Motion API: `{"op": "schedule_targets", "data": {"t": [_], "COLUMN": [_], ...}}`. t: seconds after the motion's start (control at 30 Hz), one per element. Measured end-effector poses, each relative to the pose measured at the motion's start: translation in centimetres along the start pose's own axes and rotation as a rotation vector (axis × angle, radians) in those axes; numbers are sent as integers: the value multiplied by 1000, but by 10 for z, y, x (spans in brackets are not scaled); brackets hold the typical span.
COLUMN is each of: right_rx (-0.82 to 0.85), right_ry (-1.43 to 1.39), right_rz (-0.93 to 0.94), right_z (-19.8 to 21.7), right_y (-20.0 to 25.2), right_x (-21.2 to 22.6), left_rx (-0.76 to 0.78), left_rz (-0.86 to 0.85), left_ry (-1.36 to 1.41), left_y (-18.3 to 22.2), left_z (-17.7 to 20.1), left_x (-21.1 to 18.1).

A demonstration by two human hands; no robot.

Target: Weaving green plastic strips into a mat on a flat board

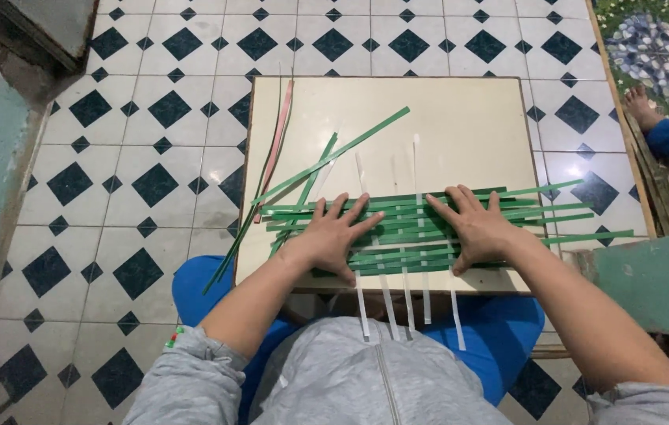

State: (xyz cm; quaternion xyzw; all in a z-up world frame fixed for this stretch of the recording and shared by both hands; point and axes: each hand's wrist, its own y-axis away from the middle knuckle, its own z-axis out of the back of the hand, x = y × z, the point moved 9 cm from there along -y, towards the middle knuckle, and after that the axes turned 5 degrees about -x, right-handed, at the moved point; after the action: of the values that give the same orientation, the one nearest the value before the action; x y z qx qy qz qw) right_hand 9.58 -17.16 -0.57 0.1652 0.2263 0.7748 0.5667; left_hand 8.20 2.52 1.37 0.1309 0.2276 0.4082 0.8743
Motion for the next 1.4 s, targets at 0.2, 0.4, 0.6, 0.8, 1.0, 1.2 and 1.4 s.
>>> {"op": "schedule_targets", "data": {"t": [0.2, 0.4, 0.6, 0.8, 1.0, 1.2, 1.4], "right_rx": [-57, -538, -564, -586, -673, -770, -827], "right_ry": [-69, 20, 96, 72, 82, 181, 213], "right_rz": [-37, 332, 302, 231, 239, 237, 192], "right_z": [13, 29, 1, -13, 0, 12, 6], "right_y": [23, -22, -57, -68, -80, -93, -87], "right_x": [2, 96, 111, 106, 107, 118, 124], "left_rx": [-20, -130, -121, -144, -147, -152, -151], "left_rz": [51, 150, 143, 154, 176, 185, 188], "left_ry": [31, -26, 13, 33, 41, 42, 58], "left_y": [13, -3, -6, -4, -1, -2, -2], "left_z": [19, -9, -24, -24, -21, -22, -22], "left_x": [0, 17, 24, 24, 22, 22, 23]}}
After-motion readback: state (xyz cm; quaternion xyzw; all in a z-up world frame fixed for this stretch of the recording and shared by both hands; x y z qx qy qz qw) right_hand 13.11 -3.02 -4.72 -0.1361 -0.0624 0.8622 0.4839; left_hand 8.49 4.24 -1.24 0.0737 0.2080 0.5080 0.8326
